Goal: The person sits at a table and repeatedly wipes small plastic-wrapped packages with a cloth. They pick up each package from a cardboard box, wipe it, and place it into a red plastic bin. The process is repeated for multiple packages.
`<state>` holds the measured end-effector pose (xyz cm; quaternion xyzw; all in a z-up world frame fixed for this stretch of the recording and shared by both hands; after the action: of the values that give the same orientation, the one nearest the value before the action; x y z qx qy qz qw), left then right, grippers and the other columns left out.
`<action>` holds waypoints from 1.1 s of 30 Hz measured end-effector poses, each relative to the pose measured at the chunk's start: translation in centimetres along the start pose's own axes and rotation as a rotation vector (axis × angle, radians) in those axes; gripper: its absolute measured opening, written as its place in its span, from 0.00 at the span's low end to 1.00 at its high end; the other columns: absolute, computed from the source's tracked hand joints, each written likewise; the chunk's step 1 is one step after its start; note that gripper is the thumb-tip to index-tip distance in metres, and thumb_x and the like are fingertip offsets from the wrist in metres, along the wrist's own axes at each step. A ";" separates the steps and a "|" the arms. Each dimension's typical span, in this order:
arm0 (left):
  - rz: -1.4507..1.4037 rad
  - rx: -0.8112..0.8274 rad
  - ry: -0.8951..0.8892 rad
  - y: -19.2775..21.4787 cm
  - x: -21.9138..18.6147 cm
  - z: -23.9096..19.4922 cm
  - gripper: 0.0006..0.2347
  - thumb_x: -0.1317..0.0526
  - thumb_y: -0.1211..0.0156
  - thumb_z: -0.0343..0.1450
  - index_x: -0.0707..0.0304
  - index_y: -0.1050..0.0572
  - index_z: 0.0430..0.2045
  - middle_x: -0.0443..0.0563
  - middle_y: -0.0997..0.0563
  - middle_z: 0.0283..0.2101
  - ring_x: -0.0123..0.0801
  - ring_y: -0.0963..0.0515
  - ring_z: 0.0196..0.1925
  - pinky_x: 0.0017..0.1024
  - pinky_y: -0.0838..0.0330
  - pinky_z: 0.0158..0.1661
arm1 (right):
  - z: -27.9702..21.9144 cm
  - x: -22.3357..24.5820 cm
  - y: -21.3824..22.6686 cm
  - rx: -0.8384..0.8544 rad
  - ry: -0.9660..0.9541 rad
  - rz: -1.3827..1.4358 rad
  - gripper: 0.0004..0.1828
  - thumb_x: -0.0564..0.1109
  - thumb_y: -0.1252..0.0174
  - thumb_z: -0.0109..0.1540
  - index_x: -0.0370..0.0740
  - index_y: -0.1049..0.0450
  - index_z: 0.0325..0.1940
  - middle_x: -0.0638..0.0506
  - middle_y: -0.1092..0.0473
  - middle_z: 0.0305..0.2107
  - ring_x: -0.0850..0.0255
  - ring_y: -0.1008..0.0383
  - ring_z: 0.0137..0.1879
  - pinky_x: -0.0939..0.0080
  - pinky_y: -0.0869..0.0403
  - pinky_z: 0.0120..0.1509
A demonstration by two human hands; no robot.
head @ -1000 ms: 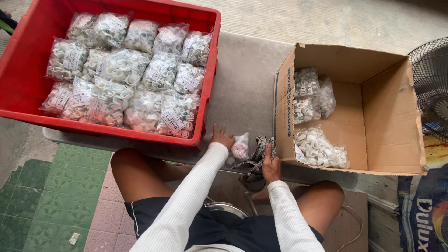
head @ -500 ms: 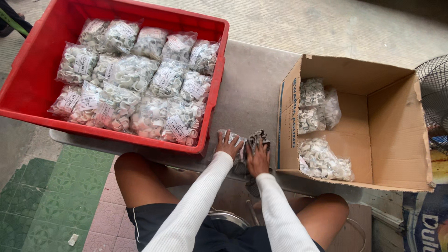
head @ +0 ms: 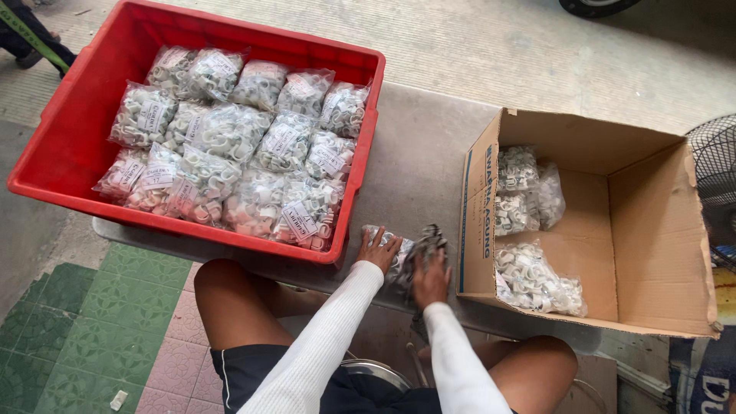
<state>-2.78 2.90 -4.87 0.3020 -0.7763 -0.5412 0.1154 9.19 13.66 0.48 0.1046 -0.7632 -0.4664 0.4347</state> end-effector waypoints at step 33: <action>-0.030 0.031 0.052 -1.5 0.0 2.0 0.27 0.68 0.62 0.74 0.51 0.54 0.71 0.40 0.39 0.71 0.46 0.56 0.77 0.71 0.69 0.64 | -4.8 3.8 0.8 -0.038 0.099 -0.082 0.28 0.61 0.63 0.71 0.43 0.36 0.65 0.46 0.42 0.66 0.52 0.58 0.79 0.36 0.56 0.78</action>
<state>-3.26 4.10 -6.96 0.3293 -0.7766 -0.5229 0.1228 10.79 8.97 4.15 0.1506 -0.7270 -0.4925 0.4541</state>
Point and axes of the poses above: each hand's wrist, its own z-axis towards the middle knuckle, its own y-axis out of the back of the hand, x = y × z, the point moved 4 cm from there along z, towards the middle knuckle
